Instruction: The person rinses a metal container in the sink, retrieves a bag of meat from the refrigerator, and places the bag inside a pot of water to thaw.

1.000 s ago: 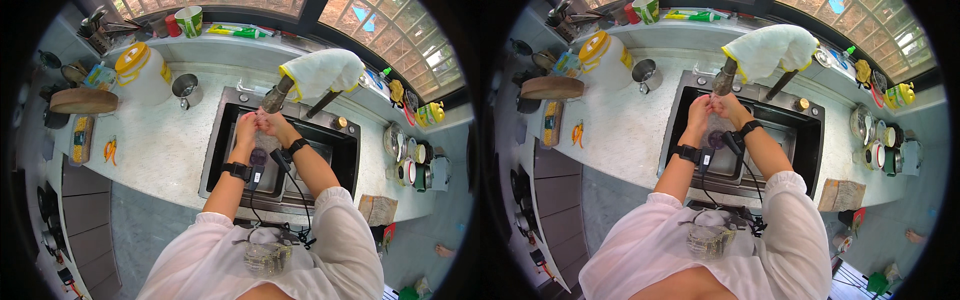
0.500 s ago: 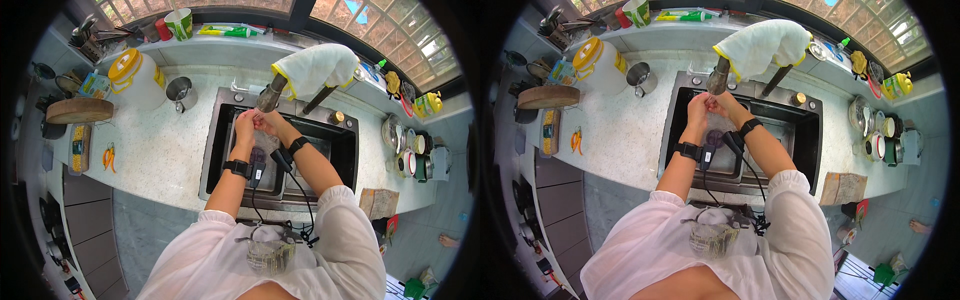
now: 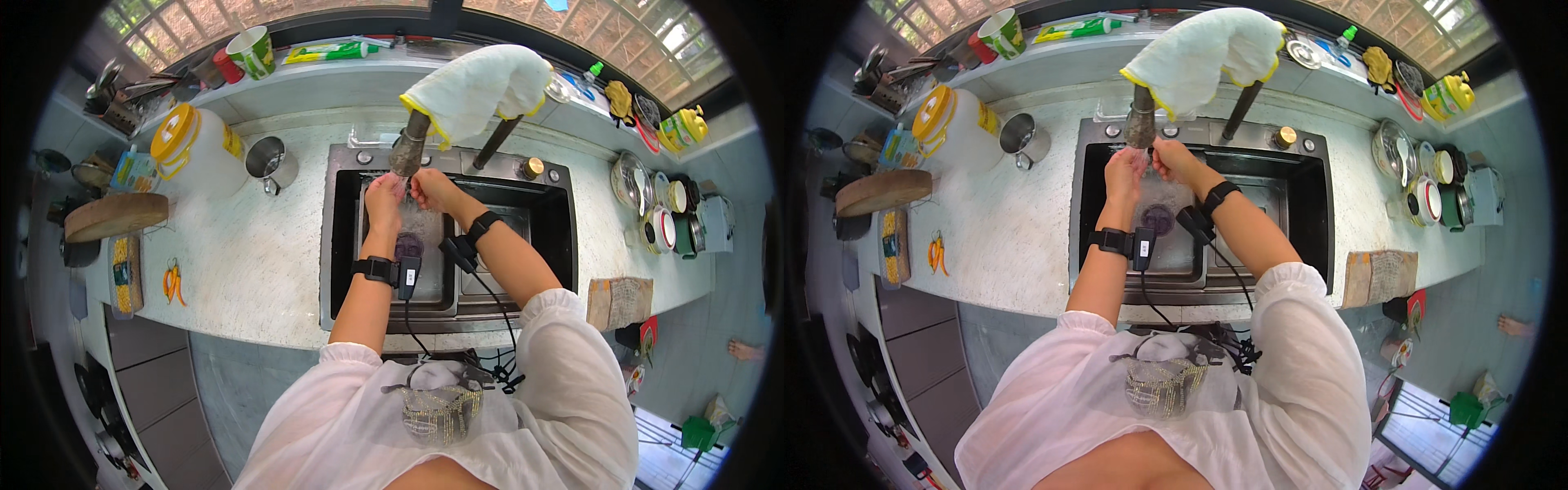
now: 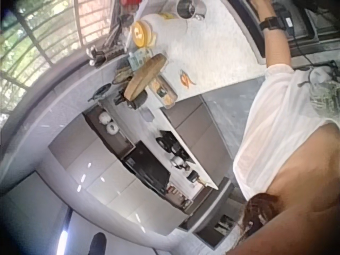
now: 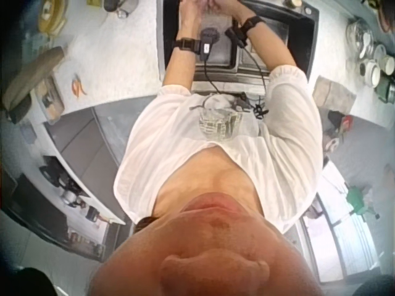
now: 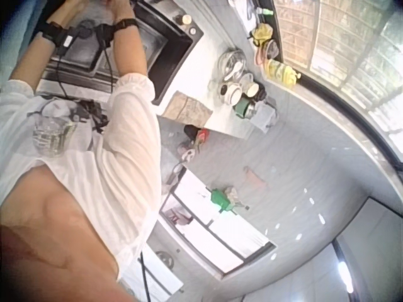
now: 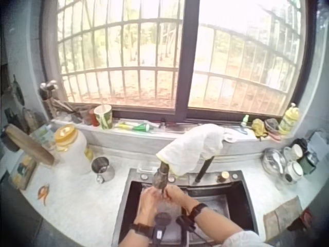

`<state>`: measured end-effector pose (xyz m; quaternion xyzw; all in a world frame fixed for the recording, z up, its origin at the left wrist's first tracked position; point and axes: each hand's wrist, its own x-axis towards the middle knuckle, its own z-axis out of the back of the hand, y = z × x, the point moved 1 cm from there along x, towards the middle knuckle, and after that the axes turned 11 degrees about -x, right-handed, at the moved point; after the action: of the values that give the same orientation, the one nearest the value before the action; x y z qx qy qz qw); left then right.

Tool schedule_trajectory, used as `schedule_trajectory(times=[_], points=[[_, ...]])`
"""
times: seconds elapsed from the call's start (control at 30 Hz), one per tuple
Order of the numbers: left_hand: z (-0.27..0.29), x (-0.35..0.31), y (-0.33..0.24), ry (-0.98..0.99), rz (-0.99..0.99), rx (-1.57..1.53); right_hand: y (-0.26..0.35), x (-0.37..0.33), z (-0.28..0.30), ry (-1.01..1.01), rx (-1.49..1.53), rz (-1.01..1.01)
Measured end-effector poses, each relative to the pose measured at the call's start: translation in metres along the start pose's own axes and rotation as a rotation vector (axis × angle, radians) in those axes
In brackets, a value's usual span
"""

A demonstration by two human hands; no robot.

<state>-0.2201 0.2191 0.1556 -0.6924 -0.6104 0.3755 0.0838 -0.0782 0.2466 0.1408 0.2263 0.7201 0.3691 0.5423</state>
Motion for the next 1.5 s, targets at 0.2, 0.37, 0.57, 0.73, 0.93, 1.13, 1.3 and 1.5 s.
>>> schedule_trajectory(times=[0.2,0.37,0.57,0.73,0.93,1.13,1.3,1.5], points=[[-0.007,-0.001,0.009,-0.048,-0.017,-0.073,-0.013,-0.048,0.105,-0.541,-1.016,0.056],[-0.006,-0.006,0.007,-0.052,0.016,-0.063,-0.018,-0.095,0.195,-1.030,-1.360,-0.049],[0.004,-0.019,-0.003,-0.104,0.056,0.190,-0.024,-0.094,0.245,-0.761,-1.525,0.029],[0.015,-0.040,-0.009,-0.242,0.055,0.383,-0.024,-0.080,0.263,-0.724,-1.645,0.085],[0.068,-0.059,-0.008,-0.322,-0.034,0.498,-0.030,-0.074,0.252,-0.909,-1.470,0.037],[0.152,-0.091,-0.005,-0.452,0.110,0.775,-0.026,-0.080,0.233,-0.971,-1.306,-0.079],[0.182,-0.120,0.003,-0.553,0.283,1.003,-0.071,-0.101,0.162,-1.122,-1.471,0.221],[0.183,-0.119,0.003,-0.372,0.431,1.286,-0.187,-0.115,0.040,0.215,-0.875,-0.271]])
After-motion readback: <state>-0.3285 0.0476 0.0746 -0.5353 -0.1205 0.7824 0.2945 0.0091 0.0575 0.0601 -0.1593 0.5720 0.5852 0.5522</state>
